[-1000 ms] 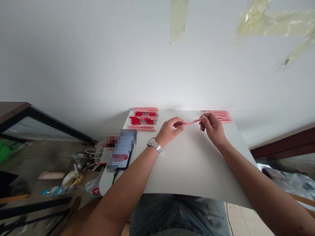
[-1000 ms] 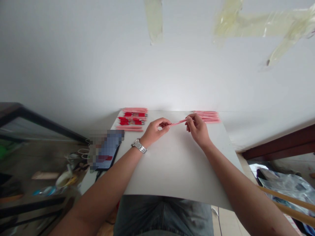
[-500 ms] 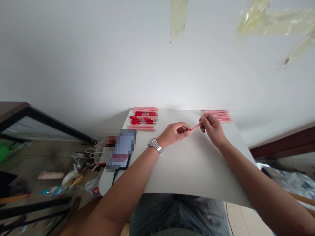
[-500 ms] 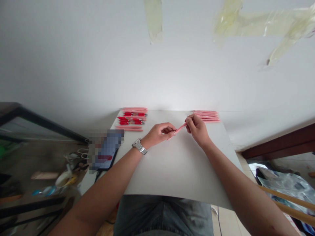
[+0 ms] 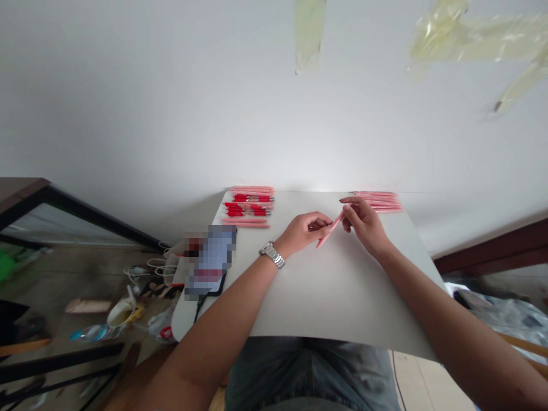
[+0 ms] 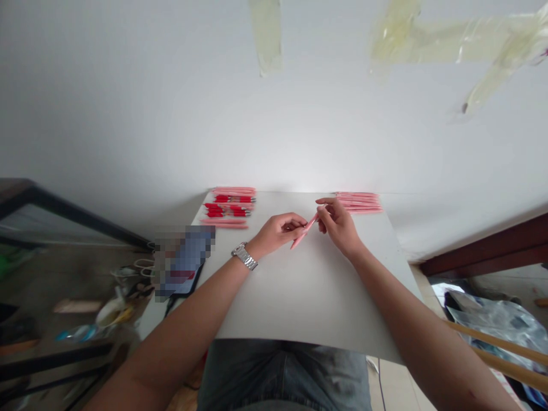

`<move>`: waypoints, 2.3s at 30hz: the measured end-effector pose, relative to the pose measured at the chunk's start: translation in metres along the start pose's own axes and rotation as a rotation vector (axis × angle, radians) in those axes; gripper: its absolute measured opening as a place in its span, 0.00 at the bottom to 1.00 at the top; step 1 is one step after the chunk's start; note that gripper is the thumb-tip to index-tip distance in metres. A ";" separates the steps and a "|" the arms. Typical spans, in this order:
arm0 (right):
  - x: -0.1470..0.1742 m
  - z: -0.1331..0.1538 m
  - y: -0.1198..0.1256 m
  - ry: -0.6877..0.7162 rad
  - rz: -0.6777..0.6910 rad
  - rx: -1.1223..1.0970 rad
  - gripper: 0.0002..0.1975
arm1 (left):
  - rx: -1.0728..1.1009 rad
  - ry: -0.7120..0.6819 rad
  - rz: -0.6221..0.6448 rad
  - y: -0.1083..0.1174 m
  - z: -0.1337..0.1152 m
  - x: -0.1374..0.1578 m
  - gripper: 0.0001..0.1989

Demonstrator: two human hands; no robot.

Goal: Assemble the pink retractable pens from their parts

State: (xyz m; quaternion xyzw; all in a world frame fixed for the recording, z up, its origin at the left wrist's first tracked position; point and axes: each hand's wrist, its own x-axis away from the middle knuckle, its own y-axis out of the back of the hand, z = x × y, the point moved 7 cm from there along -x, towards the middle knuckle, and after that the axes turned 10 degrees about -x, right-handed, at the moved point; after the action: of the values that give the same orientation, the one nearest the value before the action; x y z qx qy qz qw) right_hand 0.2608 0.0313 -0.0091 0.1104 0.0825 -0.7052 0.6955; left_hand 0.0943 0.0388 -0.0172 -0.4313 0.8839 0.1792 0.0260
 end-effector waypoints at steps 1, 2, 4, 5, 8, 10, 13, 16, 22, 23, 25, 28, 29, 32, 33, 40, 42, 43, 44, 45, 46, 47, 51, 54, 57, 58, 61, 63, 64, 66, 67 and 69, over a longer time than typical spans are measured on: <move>0.000 -0.002 0.000 0.002 0.002 -0.017 0.20 | -0.010 0.001 -0.017 0.001 0.001 0.000 0.14; 0.000 -0.004 -0.001 0.003 0.003 -0.033 0.22 | -0.017 0.004 -0.031 0.003 0.002 -0.001 0.14; -0.001 -0.007 -0.001 0.004 0.001 -0.059 0.24 | -0.023 0.012 -0.056 0.005 0.004 -0.002 0.15; -0.001 -0.009 0.000 0.005 -0.001 -0.068 0.25 | -0.022 0.018 -0.062 0.005 0.006 -0.002 0.16; -0.002 -0.013 0.000 0.004 0.002 -0.079 0.27 | -0.019 0.043 -0.072 0.006 0.011 -0.003 0.17; -0.002 -0.013 0.000 0.003 0.010 -0.072 0.26 | -0.013 0.058 -0.073 0.005 0.015 -0.004 0.17; -0.002 -0.013 0.000 -0.002 0.013 -0.057 0.26 | 0.016 0.072 -0.065 0.003 0.018 -0.003 0.17; -0.001 -0.012 0.000 -0.007 0.005 -0.044 0.26 | 0.046 0.084 -0.058 0.001 0.019 -0.003 0.17; -0.002 -0.012 0.000 0.010 -0.001 -0.020 0.25 | 0.080 0.086 -0.053 0.000 0.020 -0.003 0.17; -0.002 -0.013 0.001 0.013 -0.002 -0.019 0.25 | 0.083 0.085 -0.053 0.000 0.020 -0.003 0.17; -0.002 -0.014 0.002 0.014 -0.007 -0.021 0.24 | 0.086 0.081 -0.053 0.000 0.021 -0.004 0.17; -0.003 -0.015 0.003 0.017 -0.013 -0.028 0.23 | 0.074 0.079 -0.053 0.001 0.020 -0.004 0.17; -0.003 -0.015 0.003 0.021 -0.015 -0.032 0.23 | 0.068 0.080 -0.055 0.002 0.020 -0.004 0.18; -0.003 -0.015 0.003 0.033 -0.011 -0.038 0.22 | 0.053 0.082 -0.057 0.003 0.020 -0.005 0.18; -0.003 -0.015 0.003 0.034 -0.009 -0.036 0.22 | 0.051 0.083 -0.057 0.003 0.020 -0.005 0.18; -0.003 -0.015 0.003 0.026 -0.007 -0.039 0.20 | 0.030 0.066 -0.075 0.004 0.021 -0.004 0.16; -0.004 -0.015 0.003 0.028 -0.007 -0.036 0.19 | 0.026 0.063 -0.076 0.004 0.021 -0.005 0.16; -0.004 -0.015 0.003 0.028 -0.007 -0.034 0.19 | 0.024 0.063 -0.074 0.004 0.021 -0.005 0.16; -0.004 -0.015 0.003 0.030 -0.009 -0.032 0.19 | 0.023 0.065 -0.073 0.004 0.021 -0.005 0.16; -0.004 -0.015 0.003 0.029 -0.008 -0.028 0.19 | 0.024 0.067 -0.071 0.004 0.021 -0.005 0.16; -0.004 -0.015 0.003 0.025 -0.008 -0.024 0.19 | 0.026 0.069 -0.069 0.004 0.021 -0.005 0.16; -0.004 -0.015 0.003 0.021 -0.008 -0.019 0.20 | 0.027 0.071 -0.069 0.004 0.021 -0.005 0.16; -0.003 -0.013 0.003 0.008 -0.011 0.001 0.21 | 0.035 0.069 -0.069 0.004 0.021 -0.005 0.17; -0.002 -0.012 0.003 0.004 -0.008 -0.006 0.22 | 0.051 0.070 -0.064 0.004 0.020 -0.005 0.17; -0.002 -0.014 0.003 -0.010 -0.006 -0.016 0.23 | 0.066 0.074 -0.070 0.004 0.020 -0.005 0.18; -0.002 -0.014 0.003 -0.014 -0.006 -0.018 0.23 | 0.069 0.075 -0.074 0.004 0.019 -0.005 0.18; -0.002 -0.016 0.003 -0.022 -0.003 -0.018 0.24 | 0.071 0.077 -0.077 0.005 0.020 -0.005 0.18; -0.002 -0.015 0.003 -0.023 -0.003 -0.014 0.24 | 0.064 0.075 -0.074 0.005 0.020 -0.005 0.18; -0.002 -0.015 0.003 -0.023 -0.002 -0.013 0.25 | 0.061 0.072 -0.071 0.005 0.020 -0.005 0.18; -0.002 -0.014 0.003 -0.021 -0.002 -0.007 0.25 | 0.058 0.066 -0.068 0.005 0.021 -0.006 0.18; -0.002 -0.014 0.003 -0.019 -0.002 -0.004 0.24 | 0.056 0.064 -0.068 0.005 0.021 -0.006 0.18; -0.002 -0.014 0.003 -0.017 -0.004 0.002 0.24 | 0.050 0.065 -0.069 0.005 0.021 -0.005 0.18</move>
State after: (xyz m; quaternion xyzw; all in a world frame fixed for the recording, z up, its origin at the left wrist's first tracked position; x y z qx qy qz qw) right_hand 0.2649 0.0372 -0.0218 0.1048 0.0760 -0.7074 0.6948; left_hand 0.0917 0.0526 -0.0343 -0.4665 0.8730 0.1417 0.0142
